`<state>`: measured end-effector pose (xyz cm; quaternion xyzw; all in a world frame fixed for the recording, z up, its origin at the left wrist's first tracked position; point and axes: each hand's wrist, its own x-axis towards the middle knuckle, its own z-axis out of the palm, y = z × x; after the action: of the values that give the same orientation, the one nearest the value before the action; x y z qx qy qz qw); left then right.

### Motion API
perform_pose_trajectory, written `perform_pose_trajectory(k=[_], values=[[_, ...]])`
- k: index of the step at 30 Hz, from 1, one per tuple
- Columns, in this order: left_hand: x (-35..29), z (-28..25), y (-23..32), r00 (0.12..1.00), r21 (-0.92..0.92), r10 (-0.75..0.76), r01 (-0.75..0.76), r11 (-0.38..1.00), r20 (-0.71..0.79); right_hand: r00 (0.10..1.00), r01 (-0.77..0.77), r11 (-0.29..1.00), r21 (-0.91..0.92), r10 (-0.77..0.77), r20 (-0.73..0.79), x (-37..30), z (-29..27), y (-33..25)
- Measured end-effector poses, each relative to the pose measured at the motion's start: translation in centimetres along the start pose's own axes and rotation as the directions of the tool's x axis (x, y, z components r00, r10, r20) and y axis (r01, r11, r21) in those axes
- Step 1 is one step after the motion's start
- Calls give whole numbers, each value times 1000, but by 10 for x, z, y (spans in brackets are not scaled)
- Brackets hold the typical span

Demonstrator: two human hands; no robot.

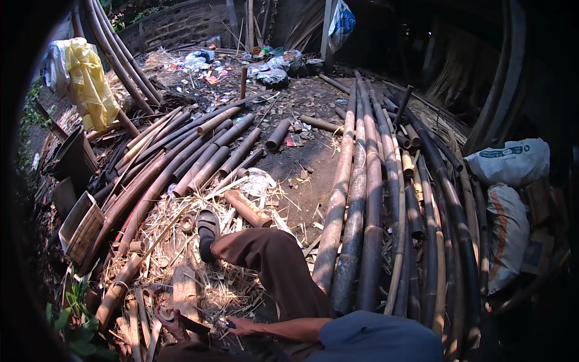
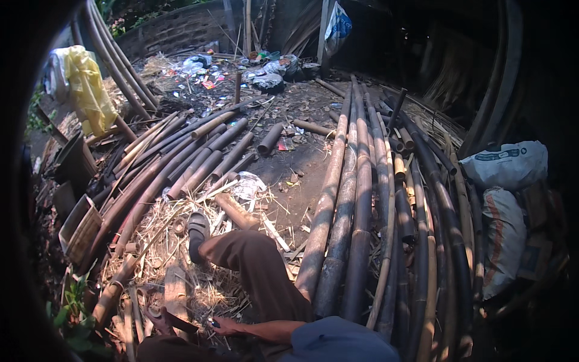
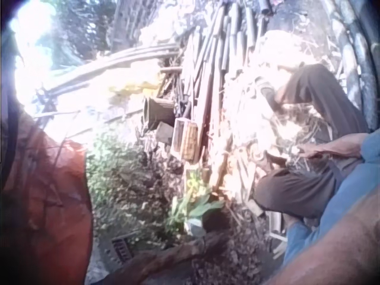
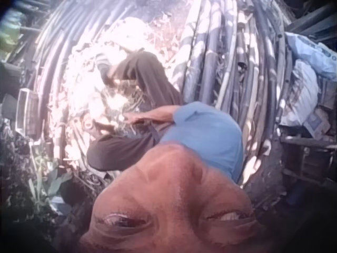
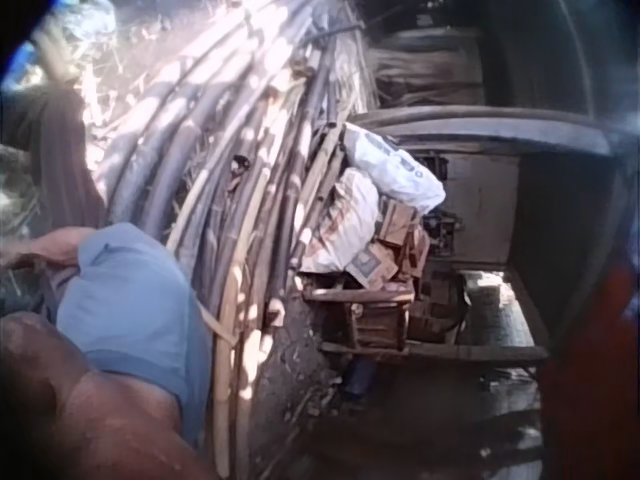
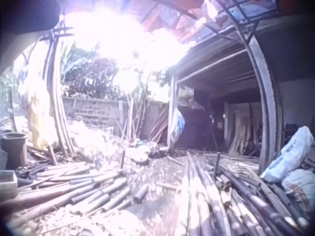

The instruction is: The person sits on the ground and uses a machete to split bamboo pieces into smaller strips. They repeatedly position bamboo segments, strike them with the machete, and separate the resulting pieces.

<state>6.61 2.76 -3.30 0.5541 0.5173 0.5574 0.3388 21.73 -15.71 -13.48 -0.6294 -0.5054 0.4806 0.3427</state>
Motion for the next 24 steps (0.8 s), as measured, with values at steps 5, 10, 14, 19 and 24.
perform_pose_trajectory(k=[5, 10, 14, 19, 24], values=[[-26, 2, -8, 1000, 69, 28, -29, 997, 15, 999, 17, 1000, -15, -17, -43, -5, -10, 10], [-23, -35, -1, 979, -97, -199, 195, 976, -42, 999, -49, 998, 25, 50, -23, -10, -22, -16], [-13, -32, 13, 985, -119, -122, 107, 987, -124, 988, -116, 992, 55, 120, -94, -25, -61, -80], [-25, -49, 8, 972, 22, -206, 204, 979, 110, 995, 16, 999, 28, -13, -101, -7, -73, -141], [-46, -37, 34, 964, 3, -234, 235, 972, 126, 991, 120, 993, 8, -120, 66, -4, -75, -204]])
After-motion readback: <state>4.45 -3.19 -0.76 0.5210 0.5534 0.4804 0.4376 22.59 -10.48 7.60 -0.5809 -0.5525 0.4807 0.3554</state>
